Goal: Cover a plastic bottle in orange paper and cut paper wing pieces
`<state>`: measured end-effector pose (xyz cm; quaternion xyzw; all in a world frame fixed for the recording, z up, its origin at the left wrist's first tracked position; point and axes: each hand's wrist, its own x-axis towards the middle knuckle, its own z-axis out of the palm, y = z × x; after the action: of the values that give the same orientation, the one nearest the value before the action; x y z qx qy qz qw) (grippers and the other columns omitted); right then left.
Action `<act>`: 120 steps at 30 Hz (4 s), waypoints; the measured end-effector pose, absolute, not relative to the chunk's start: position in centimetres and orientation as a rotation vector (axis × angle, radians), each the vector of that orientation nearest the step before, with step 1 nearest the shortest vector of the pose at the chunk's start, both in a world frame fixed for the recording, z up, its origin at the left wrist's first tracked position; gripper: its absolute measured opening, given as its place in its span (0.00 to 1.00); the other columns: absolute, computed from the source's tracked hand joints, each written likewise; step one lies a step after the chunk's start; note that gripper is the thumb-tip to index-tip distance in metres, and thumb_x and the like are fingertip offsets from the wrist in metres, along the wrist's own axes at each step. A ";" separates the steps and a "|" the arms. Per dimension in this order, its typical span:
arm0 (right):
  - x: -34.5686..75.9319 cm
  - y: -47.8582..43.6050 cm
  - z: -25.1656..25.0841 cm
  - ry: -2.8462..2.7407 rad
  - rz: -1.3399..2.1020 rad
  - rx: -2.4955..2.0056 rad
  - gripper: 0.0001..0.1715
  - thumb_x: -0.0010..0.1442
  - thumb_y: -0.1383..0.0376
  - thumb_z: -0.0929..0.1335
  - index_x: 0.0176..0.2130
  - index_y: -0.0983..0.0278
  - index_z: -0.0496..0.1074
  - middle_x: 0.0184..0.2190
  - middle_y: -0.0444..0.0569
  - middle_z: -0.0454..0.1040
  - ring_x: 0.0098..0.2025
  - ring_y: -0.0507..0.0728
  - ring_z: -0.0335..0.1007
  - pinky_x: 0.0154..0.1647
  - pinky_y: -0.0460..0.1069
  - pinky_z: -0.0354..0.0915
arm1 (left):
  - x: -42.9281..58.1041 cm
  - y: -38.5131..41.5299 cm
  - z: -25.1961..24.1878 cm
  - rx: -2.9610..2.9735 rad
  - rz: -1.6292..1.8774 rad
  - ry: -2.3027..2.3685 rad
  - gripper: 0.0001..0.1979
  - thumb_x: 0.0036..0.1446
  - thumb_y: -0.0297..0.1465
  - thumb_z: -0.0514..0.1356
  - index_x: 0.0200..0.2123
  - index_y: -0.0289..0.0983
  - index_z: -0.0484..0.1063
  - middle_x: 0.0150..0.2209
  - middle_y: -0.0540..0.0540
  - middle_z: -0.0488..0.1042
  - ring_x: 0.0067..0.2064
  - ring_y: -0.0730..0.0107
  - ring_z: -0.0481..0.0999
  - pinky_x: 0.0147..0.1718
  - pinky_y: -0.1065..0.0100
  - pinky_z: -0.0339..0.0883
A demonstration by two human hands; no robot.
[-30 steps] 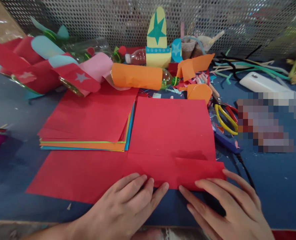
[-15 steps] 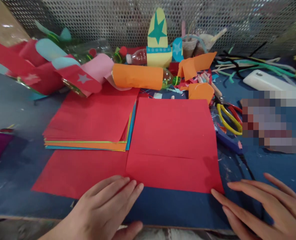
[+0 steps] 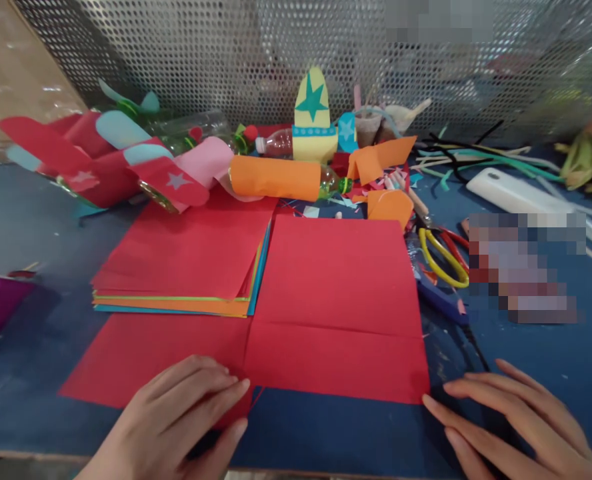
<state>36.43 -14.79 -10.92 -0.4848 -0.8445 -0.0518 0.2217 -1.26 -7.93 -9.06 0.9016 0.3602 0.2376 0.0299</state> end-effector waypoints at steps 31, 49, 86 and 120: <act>33.3 -11.2 -9.5 -2.049 0.351 -1.743 0.12 0.64 0.55 0.63 0.43 0.58 0.63 0.39 0.51 0.74 0.39 0.60 0.75 0.37 0.52 0.73 | 6.6 -0.6 -3.1 2.061 -0.140 0.937 0.30 0.52 0.31 0.62 0.60 0.47 0.63 0.58 0.47 0.69 0.55 0.57 0.70 0.52 0.63 0.63; 33.4 2.5 -5.2 -0.951 0.924 -1.177 0.21 0.46 0.56 0.76 0.36 0.56 0.66 0.29 0.40 0.79 0.32 0.57 0.77 0.33 0.48 0.72 | 8.9 5.7 -5.5 1.028 1.030 1.090 0.24 0.46 0.42 0.68 0.45 0.38 0.71 0.50 0.39 0.74 0.52 0.53 0.73 0.46 0.59 0.71; 34.3 1.0 -5.5 -1.086 0.902 -1.256 0.21 0.61 0.48 0.64 0.31 0.61 0.73 0.27 0.47 0.76 0.30 0.56 0.71 0.33 0.50 0.68 | 10.4 2.3 -8.6 0.816 0.724 0.915 0.19 0.36 0.36 0.75 0.35 0.39 0.80 0.35 0.47 0.83 0.41 0.61 0.82 0.43 0.69 0.75; 33.5 0.9 -6.1 -1.256 1.083 -1.269 0.26 0.52 0.51 0.72 0.46 0.60 0.66 0.52 0.56 0.74 0.50 0.62 0.73 0.48 0.54 0.72 | 7.3 7.4 -6.2 1.223 1.126 0.930 0.24 0.48 0.30 0.65 0.51 0.40 0.69 0.53 0.45 0.73 0.53 0.59 0.73 0.51 0.61 0.69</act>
<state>33.49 0.93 -6.07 -0.5254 -0.5199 0.4484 0.5026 7.30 7.41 -6.23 0.5231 0.3979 0.4817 0.5797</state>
